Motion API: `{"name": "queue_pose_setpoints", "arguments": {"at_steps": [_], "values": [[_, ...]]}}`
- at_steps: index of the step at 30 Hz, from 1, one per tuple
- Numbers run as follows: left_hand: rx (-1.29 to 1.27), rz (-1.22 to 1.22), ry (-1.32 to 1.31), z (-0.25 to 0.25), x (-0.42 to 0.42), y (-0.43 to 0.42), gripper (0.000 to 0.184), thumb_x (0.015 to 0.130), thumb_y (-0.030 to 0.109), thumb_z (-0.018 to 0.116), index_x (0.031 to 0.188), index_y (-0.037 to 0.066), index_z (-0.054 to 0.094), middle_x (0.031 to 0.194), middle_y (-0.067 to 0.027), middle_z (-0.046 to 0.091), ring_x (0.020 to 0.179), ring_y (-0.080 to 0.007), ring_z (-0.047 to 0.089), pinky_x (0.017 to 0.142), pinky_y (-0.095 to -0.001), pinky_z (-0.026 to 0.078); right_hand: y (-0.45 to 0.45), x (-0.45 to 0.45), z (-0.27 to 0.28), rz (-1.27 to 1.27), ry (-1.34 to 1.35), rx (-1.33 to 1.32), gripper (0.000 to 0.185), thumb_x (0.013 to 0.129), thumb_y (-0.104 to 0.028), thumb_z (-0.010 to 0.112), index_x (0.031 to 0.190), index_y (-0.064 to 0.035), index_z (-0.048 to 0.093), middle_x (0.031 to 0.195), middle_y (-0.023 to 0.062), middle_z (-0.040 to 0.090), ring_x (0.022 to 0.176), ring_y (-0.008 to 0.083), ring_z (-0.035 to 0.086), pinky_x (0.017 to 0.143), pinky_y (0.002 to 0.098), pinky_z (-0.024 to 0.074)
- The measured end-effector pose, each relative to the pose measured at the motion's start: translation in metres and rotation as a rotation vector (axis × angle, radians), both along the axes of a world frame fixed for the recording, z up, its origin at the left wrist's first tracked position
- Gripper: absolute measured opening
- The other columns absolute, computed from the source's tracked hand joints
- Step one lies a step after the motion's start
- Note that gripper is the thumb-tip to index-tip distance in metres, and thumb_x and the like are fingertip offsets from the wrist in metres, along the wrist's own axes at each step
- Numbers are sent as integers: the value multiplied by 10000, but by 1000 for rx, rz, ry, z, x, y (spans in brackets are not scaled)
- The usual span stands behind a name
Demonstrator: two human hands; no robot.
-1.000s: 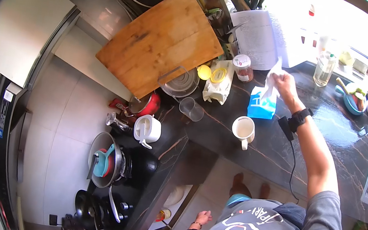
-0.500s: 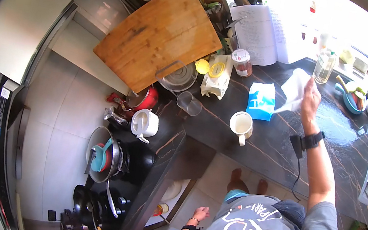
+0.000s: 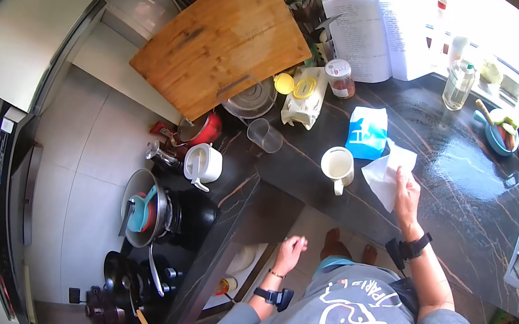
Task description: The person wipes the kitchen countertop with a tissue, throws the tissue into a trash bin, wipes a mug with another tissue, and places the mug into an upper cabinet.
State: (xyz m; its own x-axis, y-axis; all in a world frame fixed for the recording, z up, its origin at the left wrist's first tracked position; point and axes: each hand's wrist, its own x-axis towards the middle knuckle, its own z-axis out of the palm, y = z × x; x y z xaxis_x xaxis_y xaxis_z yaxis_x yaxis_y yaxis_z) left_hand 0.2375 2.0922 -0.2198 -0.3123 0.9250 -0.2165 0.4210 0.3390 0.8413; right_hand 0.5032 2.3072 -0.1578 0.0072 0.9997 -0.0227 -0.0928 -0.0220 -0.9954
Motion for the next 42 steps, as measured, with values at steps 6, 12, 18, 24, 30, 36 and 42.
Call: {"name": "queue_pose_setpoints", "arguments": {"at_steps": [6,12,18,24,30,36,42], "values": [[326,70,9,50,49,97,299,919,246,525,1073,-10,534,947,-124,626,874,-198,620,781,-292,489,-45,-27,-12,139,117,-13,351,949,-260,481,1204,-26,540,973,-6,608,873,62,508,765,235,426],[314,37,308,46,62,147,359,858,323,593,959,-19,545,1107,-245,523,1093,-374,465,953,-430,351,-42,-19,-2,-5,296,-84,401,962,-344,431,1069,1,602,863,-39,586,756,36,482,667,197,401],[504,56,380,45,69,165,293,818,245,636,732,2,496,844,-163,576,815,-300,554,677,-394,441,-42,-5,-9,-88,214,-32,435,957,-362,435,1117,14,582,918,-17,589,803,50,483,709,201,407],[273,-33,262,52,72,160,222,792,173,606,791,-21,497,779,-231,567,747,-395,552,692,-454,440,-42,-2,-10,36,231,-22,424,964,-338,425,1170,9,554,979,2,595,872,61,494,768,212,407],[407,-142,261,55,109,132,226,784,180,625,790,-7,500,717,-185,559,669,-354,568,614,-411,456,-64,-19,-5,240,137,52,482,991,-308,310,1324,34,368,1332,146,418,1237,214,378,1028,325,287],[358,-151,208,63,134,125,211,814,133,573,907,-36,489,885,-264,566,802,-429,558,688,-470,455,-80,-39,0,157,-152,242,571,986,-321,247,1412,31,109,1472,213,131,1375,317,76,1108,377,84],[351,-227,240,53,128,120,174,815,55,555,942,-18,460,788,-225,571,743,-420,564,630,-453,454,-49,-37,-24,65,-21,108,472,971,-295,322,1344,-5,312,1365,195,336,1277,281,295,1053,349,221]]}}
